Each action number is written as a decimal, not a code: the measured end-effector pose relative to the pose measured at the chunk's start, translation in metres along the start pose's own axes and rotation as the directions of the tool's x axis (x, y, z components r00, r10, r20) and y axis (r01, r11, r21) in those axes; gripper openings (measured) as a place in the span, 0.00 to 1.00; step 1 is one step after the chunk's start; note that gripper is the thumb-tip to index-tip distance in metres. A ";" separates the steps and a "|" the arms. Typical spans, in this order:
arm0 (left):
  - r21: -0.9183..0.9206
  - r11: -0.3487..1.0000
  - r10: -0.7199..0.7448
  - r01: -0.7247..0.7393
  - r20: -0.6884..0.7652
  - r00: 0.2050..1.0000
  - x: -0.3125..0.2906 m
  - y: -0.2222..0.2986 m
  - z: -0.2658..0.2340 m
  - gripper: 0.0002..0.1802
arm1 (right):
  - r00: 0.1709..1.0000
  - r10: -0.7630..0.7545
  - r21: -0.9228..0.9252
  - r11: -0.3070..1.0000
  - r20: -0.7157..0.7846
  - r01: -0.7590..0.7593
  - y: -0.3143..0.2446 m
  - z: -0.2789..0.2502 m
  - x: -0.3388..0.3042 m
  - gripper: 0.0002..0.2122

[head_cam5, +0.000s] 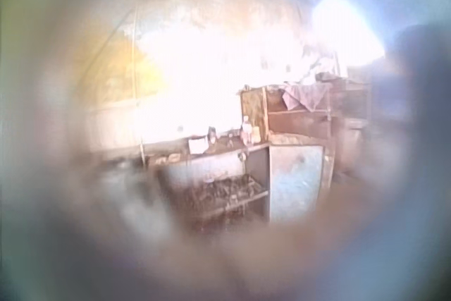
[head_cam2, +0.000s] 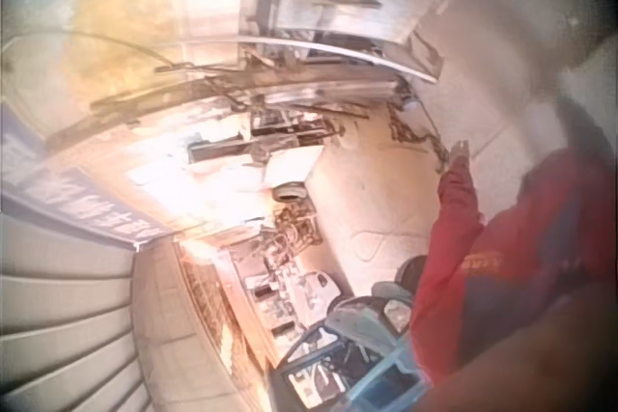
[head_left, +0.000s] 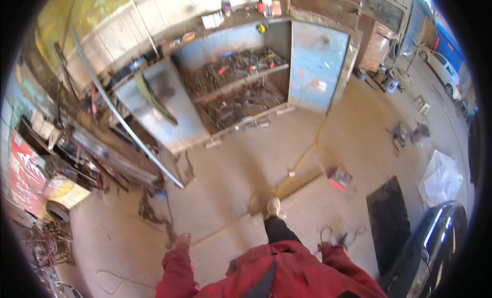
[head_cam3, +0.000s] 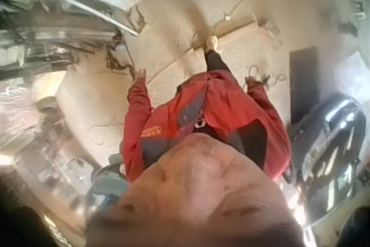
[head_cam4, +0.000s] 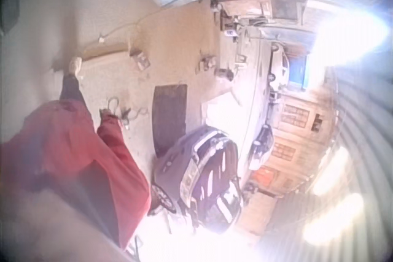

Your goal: The person works under the open trunk of a black car, pressing and adjusting the rear bumper area. They walk to a workbench, select fasteners from a box, return to the trunk, and continue pressing the bumper. The person then walks to the front of the car and touches the hood.

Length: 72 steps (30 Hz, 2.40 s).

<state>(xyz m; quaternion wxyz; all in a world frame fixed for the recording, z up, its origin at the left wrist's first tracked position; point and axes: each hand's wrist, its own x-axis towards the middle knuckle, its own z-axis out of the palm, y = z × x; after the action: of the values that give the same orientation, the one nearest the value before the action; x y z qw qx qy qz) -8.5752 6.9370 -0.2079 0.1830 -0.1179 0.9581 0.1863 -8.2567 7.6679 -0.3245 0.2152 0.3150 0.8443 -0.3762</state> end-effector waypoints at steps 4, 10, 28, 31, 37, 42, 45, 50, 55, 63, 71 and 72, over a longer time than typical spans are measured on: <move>-0.233 0.965 0.132 -0.121 0.030 0.991 0.082 0.080 0.005 0.22 | 0.874 0.400 0.328 0.815 0.277 -0.477 -0.038 -0.003 0.117 0.15; -0.295 0.952 -0.035 0.081 0.159 0.987 0.061 0.195 -0.018 0.21 | 0.996 0.090 -0.216 0.973 0.017 -0.085 -0.298 -0.147 0.279 0.27; -0.113 0.987 0.103 -0.110 -0.069 0.992 0.506 0.364 -0.172 0.32 | 0.406 -0.836 -0.162 0.488 -0.369 0.858 -1.080 -0.482 0.479 0.14; -0.184 0.935 0.271 -0.303 -0.180 0.946 0.551 0.476 -0.268 0.27 | 0.414 -0.860 -0.227 0.486 -0.299 0.844 -1.154 -0.528 0.508 0.17; -0.305 0.795 0.359 -0.524 -0.459 0.812 0.549 0.651 -0.402 0.13 | 0.208 -0.977 -0.419 0.209 -0.049 0.883 -1.260 -0.566 0.582 0.25; -0.233 0.804 0.379 -0.547 -0.509 0.773 0.531 0.730 -0.458 0.11 | 0.198 -0.978 -0.387 0.159 0.063 0.908 -1.289 -0.553 0.621 0.16; -0.169 0.804 0.401 -0.570 -0.553 0.730 0.533 0.760 -0.481 0.13 | 0.139 -0.990 -0.350 0.124 0.017 0.928 -1.286 -0.545 0.631 0.10; -0.092 0.743 0.506 -0.663 -0.571 0.646 0.565 0.802 -0.509 0.19 | 0.078 -0.996 -0.387 0.091 -0.050 0.918 -1.267 -0.541 0.618 0.07; -0.212 0.696 0.474 -0.686 -0.582 0.661 0.607 0.861 -0.538 0.26 | 0.089 -0.995 -0.467 0.098 -0.042 0.879 -1.248 -0.531 0.596 0.09; -0.251 0.719 0.516 -0.648 -0.432 0.740 0.680 0.933 -0.557 0.30 | 0.148 -0.986 -0.447 0.164 -0.072 0.879 -1.224 -0.520 0.572 0.15; -0.085 0.665 0.661 -0.742 -0.396 0.638 0.693 0.942 -0.558 0.23 | 0.090 -0.917 -0.146 0.158 -0.390 0.976 -1.186 -0.563 0.565 0.18; -0.056 0.665 0.673 -0.744 -0.387 0.630 0.693 0.944 -0.559 0.23 | 0.063 -0.853 -0.177 0.179 -0.518 0.968 -1.180 -0.572 0.568 0.13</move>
<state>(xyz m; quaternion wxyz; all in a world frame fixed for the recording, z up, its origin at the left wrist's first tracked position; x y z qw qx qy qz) -9.6515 7.4559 0.2978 -0.0841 0.2220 0.9170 0.3206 -9.5504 7.7073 0.2815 -0.3397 -0.1832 0.8237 -0.4154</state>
